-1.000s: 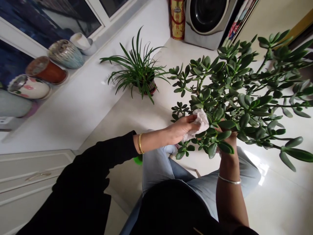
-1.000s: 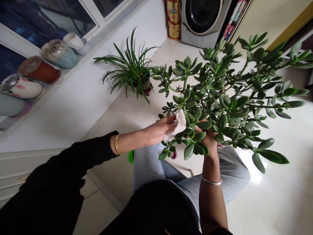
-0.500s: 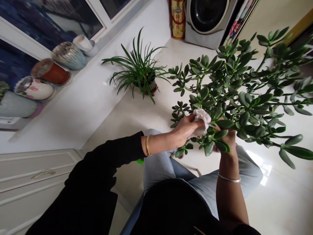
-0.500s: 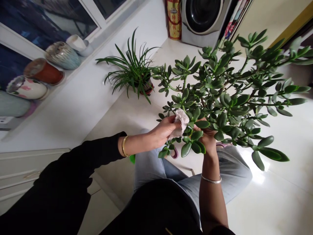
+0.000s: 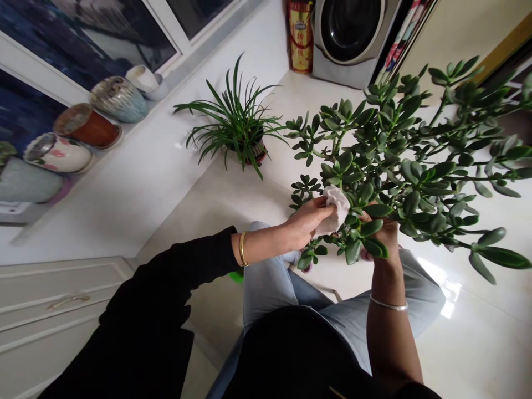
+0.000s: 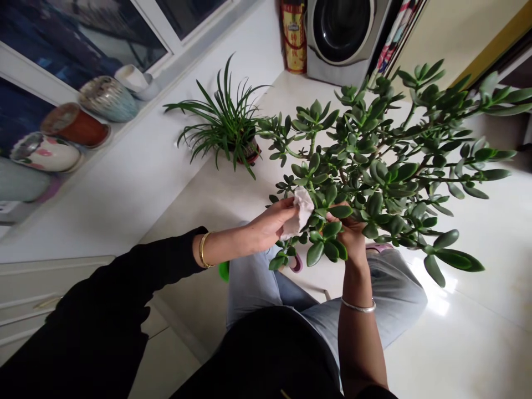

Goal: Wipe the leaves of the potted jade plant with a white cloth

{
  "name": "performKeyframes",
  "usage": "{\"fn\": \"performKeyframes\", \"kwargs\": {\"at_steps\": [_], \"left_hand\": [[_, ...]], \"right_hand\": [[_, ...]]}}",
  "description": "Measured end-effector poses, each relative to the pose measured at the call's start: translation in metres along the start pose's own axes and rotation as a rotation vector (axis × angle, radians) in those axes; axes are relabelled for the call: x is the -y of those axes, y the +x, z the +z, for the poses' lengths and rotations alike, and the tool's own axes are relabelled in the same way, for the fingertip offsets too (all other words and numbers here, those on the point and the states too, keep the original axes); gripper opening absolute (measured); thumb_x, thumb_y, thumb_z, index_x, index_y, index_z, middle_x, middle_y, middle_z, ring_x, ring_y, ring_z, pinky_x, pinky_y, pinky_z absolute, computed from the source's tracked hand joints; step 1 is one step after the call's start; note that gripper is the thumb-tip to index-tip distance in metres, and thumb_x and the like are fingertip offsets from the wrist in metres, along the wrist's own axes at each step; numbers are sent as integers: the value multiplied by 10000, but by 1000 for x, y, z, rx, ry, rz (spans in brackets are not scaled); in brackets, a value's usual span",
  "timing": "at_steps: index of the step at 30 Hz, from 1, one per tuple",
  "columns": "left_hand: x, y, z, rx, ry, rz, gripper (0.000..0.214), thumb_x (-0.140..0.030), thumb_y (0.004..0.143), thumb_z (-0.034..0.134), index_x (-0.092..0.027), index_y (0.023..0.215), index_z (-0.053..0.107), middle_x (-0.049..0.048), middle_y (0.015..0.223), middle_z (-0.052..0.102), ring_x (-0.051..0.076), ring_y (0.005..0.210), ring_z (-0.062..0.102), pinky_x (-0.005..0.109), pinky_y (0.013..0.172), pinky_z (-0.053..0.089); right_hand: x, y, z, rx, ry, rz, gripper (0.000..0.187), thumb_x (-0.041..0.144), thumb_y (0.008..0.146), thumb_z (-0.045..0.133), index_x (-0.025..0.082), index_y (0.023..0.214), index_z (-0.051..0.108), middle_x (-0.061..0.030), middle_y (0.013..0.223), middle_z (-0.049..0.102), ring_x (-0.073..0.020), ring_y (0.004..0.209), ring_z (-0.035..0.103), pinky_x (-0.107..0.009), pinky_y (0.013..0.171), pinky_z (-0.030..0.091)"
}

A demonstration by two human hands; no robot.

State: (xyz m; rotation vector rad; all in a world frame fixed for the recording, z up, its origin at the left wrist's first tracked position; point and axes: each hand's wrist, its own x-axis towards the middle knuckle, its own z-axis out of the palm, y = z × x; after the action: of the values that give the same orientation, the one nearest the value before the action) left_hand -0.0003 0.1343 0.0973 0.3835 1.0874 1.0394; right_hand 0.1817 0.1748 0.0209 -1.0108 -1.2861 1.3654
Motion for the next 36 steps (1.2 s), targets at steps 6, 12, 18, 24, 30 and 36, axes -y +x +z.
{"fn": "performKeyframes", "kwargs": {"at_steps": [6, 12, 18, 24, 30, 36], "left_hand": [[0, -18, -28, -75, 143, 340, 350, -466, 796, 820, -223, 998, 670, 8, 911, 722, 141, 872, 705, 250, 779, 575], [1, -28, -50, -254, 765, 1150, 350, -504, 787, 844, -215, 924, 702, 65, 1000, 742, 228, 1003, 719, 353, 878, 619], [-16, -5, -39, 48, 1208, 1509, 181, -287, 988, 634, -198, 830, 636, 50, 833, 678, 159, 748, 664, 260, 638, 550], [-41, 1, -25, 337, 1611, 1426, 168, -102, 991, 536, -182, 1020, 682, 77, 936, 716, 181, 911, 714, 295, 785, 593], [-50, 2, -16, 396, 1755, 1488, 216, -106, 1006, 531, -165, 1146, 685, 78, 988, 767, 178, 930, 734, 303, 810, 588], [-53, -4, -2, 398, 1848, 1371, 229, -147, 1029, 513, -148, 1148, 709, 104, 1055, 784, 196, 905, 730, 332, 812, 572]], "right_hand": [[-1, 1, 1, -2, 0, 7, 216, 343, 802, 805, 235, 724, 635, -1, 759, 691, -167, 702, 590, -304, 657, 495], [-2, -1, 4, -63, -33, 17, 198, 341, 776, 826, 229, 742, 667, -8, 769, 710, -174, 716, 612, -302, 660, 494], [-2, -1, 5, -28, 34, 74, 210, 349, 749, 856, 224, 811, 699, -24, 768, 730, -199, 738, 652, -305, 630, 521], [-4, -1, 6, 14, 105, 112, 222, 339, 739, 857, 229, 762, 665, -19, 799, 740, -173, 706, 630, -293, 627, 534], [1, 0, 9, 16, 116, 80, 203, 313, 748, 832, 232, 757, 646, -17, 781, 748, -203, 773, 687, -305, 654, 559], [4, -1, 9, 23, 126, 86, 145, 276, 738, 824, 248, 790, 692, -20, 757, 756, -252, 826, 720, -347, 677, 581]]}}
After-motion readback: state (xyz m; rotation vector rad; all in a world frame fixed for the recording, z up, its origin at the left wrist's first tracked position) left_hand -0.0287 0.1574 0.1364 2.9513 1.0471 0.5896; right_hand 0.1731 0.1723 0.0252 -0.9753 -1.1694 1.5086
